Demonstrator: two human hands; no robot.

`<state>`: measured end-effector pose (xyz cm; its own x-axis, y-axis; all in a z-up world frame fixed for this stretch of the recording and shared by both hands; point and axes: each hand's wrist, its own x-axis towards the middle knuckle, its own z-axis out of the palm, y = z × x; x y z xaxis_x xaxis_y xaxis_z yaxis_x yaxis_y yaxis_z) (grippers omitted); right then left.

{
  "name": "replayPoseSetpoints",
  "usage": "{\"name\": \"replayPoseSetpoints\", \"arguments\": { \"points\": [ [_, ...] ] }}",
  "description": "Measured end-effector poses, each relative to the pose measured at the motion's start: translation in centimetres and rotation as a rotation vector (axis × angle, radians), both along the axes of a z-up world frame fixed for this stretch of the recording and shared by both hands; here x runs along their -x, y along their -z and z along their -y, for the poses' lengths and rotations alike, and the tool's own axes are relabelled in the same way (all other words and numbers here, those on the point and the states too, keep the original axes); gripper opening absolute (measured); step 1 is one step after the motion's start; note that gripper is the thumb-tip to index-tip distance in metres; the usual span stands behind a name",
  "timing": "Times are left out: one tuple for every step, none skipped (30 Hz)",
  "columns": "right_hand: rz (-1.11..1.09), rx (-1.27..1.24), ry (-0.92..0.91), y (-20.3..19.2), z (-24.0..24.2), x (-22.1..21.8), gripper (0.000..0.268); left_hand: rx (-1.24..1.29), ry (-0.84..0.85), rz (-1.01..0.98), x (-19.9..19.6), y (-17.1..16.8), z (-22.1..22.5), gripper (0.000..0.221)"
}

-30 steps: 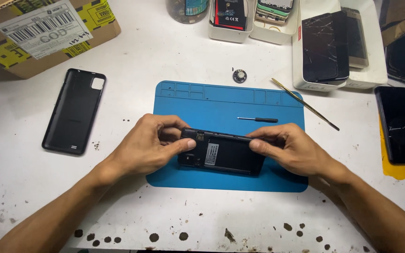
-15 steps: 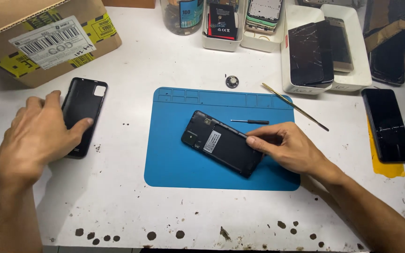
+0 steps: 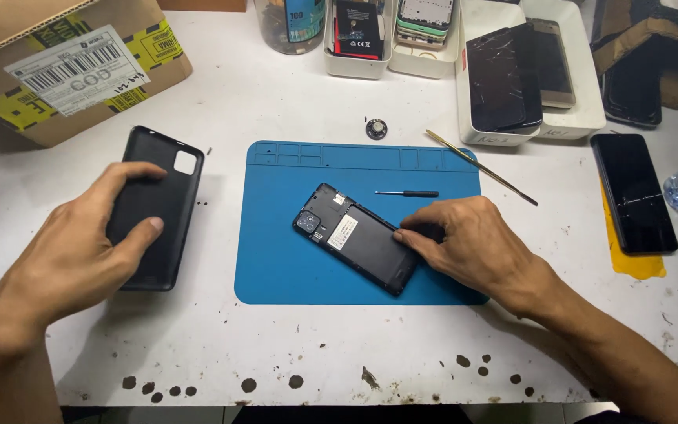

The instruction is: Disassembling a mobile phone to remove the battery and internal components using a screwdriver and prying tool.

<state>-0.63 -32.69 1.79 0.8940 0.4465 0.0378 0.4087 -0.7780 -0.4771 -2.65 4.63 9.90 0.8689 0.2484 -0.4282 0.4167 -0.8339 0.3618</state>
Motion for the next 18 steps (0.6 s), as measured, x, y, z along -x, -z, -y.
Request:
{"name": "replayPoseSetpoints", "arguments": {
  "points": [
    [0.005,0.0,0.0,-0.2,0.0,0.1,0.021,0.0,0.0,0.005,0.1,0.5,-0.2,0.054],
    [0.0,0.039,0.005,-0.5,0.1,0.1,0.02,0.007,0.035,0.093,0.3,0.9,-0.4,0.053],
    [-0.002,0.079,0.012,-0.8,0.2,0.1,0.021,0.015,0.072,0.185,0.3,1.4,-0.5,0.053],
    [0.006,0.078,0.015,-1.2,0.7,-0.4,0.021,0.014,0.074,0.193,0.1,1.7,-0.6,0.053],
    [0.081,0.041,-0.024,-1.6,1.2,-0.8,0.022,0.019,0.058,0.149,-0.1,2.2,-0.7,0.056],
    [0.156,0.005,-0.064,-1.9,1.7,-1.2,0.023,0.025,0.042,0.105,-0.2,2.6,-0.7,0.059],
    [0.16,0.005,-0.06,-2.4,1.8,-2.1,0.023,0.024,0.047,0.109,-0.4,3.1,-0.8,0.059],
    [0.142,0.007,-0.049,-2.9,2.0,-3.1,0.026,-0.02,0.07,0.073,-0.5,3.6,-0.9,0.062],
    [0.122,0.011,-0.039,-3.4,2.1,-4.1,0.029,-0.062,0.091,0.037,-0.6,4.1,-0.9,0.065],
    [0.124,0.013,-0.035,-3.4,1.8,-5.7,0.029,-0.06,0.095,0.04,-0.7,3.9,-0.7,0.065],
    [0.181,-0.023,-0.034,-3.4,1.4,-7.4,0.027,-0.09,0.107,0.018,-0.6,3.6,-0.7,0.066],
    [0.239,-0.058,-0.034,-3.4,0.9,-9.0,0.025,-0.12,0.118,-0.004,-0.5,3.4,-0.6,0.067],
    [0.242,-0.061,-0.035,-3.5,0.2,-11.1,0.025,-0.124,0.116,-0.001,-0.6,4.5,-1.5,0.067],
    [0.292,-0.065,-0.06,-3.6,-0.6,-13.1,0.022,-0.148,0.16,0.086,-0.8,5.6,-2.3,0.069],
    [0.343,-0.067,-0.084,-3.8,-1.3,-15.2,0.022,-0.172,0.205,0.173,-1.0,6.6,-3.1,0.072],
    [0.348,-0.07,-0.084,-3.9,-2.1,-17.3,0.022,-0.176,0.205,0.177,-1.1,6.7,-3.3,0.072],
    [0.349,-0.013,-0.071,-4.0,-2.9,-19.3,0.023,-0.125,0.203,0.192,-1.3,6.8,-3.5,0.069],
    [0.35,0.044,-0.058,-4.0,-3.7,-21.4,0.027,-0.074,0.201,0.206,-1.5,6.9,-3.7,0.065]
  ]
}}
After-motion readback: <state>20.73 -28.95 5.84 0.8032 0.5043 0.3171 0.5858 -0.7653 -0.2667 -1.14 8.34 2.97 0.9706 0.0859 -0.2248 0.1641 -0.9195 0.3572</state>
